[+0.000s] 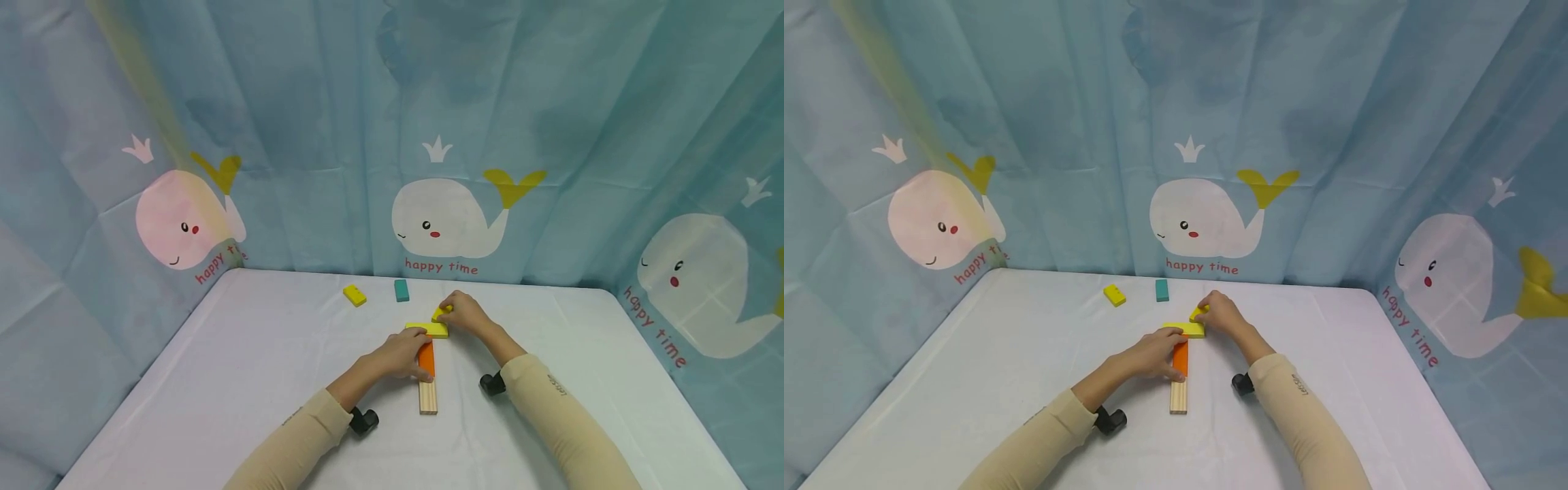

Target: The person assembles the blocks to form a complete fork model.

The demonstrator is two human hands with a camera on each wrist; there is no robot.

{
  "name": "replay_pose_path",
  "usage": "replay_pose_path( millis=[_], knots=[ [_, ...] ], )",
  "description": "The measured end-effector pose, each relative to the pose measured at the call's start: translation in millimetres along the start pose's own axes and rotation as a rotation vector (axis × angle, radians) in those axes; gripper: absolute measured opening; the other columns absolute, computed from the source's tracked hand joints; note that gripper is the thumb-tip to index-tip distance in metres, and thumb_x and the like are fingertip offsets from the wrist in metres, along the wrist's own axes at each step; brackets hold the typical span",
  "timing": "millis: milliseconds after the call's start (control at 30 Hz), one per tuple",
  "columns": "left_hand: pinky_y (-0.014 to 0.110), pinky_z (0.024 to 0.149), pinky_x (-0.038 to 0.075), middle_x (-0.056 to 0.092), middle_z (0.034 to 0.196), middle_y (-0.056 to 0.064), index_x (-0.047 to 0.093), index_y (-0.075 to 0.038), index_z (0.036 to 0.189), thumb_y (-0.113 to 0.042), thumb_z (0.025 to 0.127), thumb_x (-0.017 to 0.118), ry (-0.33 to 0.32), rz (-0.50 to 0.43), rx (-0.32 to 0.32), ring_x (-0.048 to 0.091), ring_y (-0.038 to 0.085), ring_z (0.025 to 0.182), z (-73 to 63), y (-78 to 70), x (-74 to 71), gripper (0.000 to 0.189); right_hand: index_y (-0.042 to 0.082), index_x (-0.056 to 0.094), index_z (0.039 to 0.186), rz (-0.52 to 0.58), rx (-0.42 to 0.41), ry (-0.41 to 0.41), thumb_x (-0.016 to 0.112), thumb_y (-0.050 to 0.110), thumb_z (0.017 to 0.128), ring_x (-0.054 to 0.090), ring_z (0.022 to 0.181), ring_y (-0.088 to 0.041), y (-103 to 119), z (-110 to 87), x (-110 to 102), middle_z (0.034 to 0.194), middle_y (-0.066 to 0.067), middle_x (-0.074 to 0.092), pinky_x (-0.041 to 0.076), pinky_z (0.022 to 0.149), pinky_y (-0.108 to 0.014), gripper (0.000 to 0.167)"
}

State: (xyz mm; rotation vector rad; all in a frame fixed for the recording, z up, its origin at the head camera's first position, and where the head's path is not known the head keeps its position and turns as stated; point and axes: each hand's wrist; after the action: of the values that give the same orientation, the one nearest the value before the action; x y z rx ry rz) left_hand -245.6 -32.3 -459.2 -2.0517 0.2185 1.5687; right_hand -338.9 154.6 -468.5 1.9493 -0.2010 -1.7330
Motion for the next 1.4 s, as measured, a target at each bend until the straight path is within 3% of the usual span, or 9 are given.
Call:
replay_pose_path(
  millis=[767,1400],
  knots=[
    [0.047,0.116,0.031,0.041,0.152,0.007,0.051,-0.013,0.141,-0.054,0.076,0.077,-0.008,0.024,-0.006,0.036,0.023,0.142,0.4,0.7,3.6,0.081,0.002,0.072,0.111,0.004,0.023,0.010,0.076,0.023,0.085,0.060,0.103,-0.026,1.0,1.4,0.1,0.114,-0.013,0.062,0.052,0.096,-0.042,0.034],
    [0.046,0.114,0.035,0.044,0.151,0.005,0.051,-0.013,0.141,-0.053,0.076,0.078,-0.014,0.003,-0.006,0.038,0.021,0.141,0.0,0.9,3.7,0.081,0.003,0.072,0.109,-0.029,-0.007,-0.005,0.075,0.025,0.085,0.059,0.101,-0.027,0.8,0.2,-0.2,0.113,-0.014,0.062,0.051,0.097,-0.044,0.032]
  ],
)
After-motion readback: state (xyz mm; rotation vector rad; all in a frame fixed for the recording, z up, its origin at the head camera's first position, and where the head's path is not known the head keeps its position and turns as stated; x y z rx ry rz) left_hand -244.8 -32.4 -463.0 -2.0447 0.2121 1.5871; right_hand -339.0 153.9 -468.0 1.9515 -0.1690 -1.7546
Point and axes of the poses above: each hand's wrist, its own z-axis towards the middle knuckle, its own x-axis out of the palm, y = z × x
